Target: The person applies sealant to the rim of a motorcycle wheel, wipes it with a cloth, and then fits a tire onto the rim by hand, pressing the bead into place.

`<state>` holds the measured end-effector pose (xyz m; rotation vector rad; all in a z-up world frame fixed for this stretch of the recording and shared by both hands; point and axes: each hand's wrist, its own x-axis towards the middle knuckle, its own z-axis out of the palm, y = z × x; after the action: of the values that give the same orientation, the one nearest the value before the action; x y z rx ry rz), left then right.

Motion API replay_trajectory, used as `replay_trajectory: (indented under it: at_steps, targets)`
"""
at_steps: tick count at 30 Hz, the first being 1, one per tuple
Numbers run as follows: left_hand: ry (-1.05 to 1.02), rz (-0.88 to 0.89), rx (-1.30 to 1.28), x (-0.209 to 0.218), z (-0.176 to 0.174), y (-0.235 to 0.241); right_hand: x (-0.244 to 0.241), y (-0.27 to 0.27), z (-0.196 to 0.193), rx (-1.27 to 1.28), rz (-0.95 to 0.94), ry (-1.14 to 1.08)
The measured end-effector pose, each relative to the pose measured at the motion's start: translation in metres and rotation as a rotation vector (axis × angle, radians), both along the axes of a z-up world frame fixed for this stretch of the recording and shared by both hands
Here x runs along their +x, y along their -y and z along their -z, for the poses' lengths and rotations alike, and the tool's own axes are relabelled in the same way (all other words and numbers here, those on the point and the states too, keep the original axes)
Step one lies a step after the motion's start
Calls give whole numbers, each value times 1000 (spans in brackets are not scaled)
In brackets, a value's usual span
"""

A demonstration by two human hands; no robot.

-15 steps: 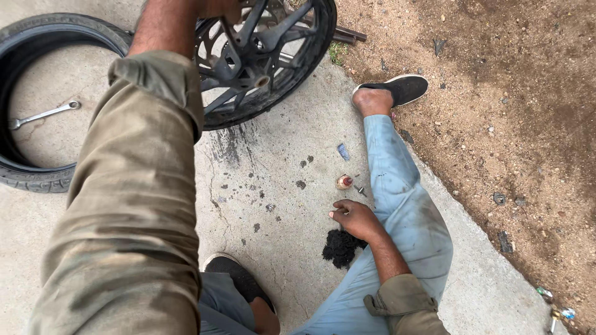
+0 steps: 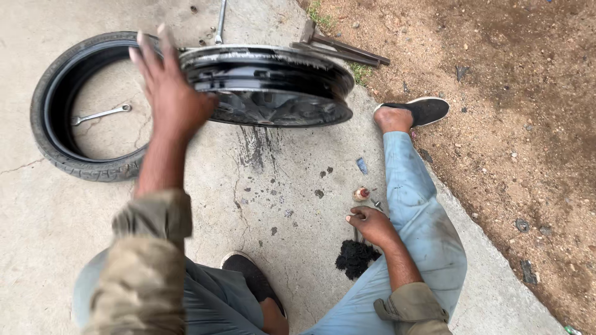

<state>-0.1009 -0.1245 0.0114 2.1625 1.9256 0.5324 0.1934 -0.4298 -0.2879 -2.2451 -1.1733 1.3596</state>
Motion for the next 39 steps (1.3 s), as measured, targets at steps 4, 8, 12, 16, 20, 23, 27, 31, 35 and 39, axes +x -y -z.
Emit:
replay_trajectory:
  at_steps: [4,8,12,16,20,23,27,31,35,39]
  targets:
    - [1223,-274,-511,4,44,100,4,0,11,57,9,15]
    - [1526,-334,-603,-7,78,147,15,15,37,1,14,32]
    - [1429,-616,-738,-46,104,180,38,8,68,-29,53,163]
    - [1338,-939,-767,-73,168,200,42,-2,110,-85,274,214]
    - [1467,-1028,-783,-84,221,212,29,-18,142,-43,413,242]
    - [1512,-1006,-803,-80,247,215,16,-28,156,67,494,221]
    - [1442,-1014,-787,-65,278,220,18,-26,157,114,550,226]
    - [1393,-956,-844,-46,300,218,16,-38,157,240,542,167]
    - [1415,-931,-936,-29,326,227,20,-30,164,341,540,80]
    - [1381,-909,-1027,-28,342,231,15,-37,170,348,558,96]
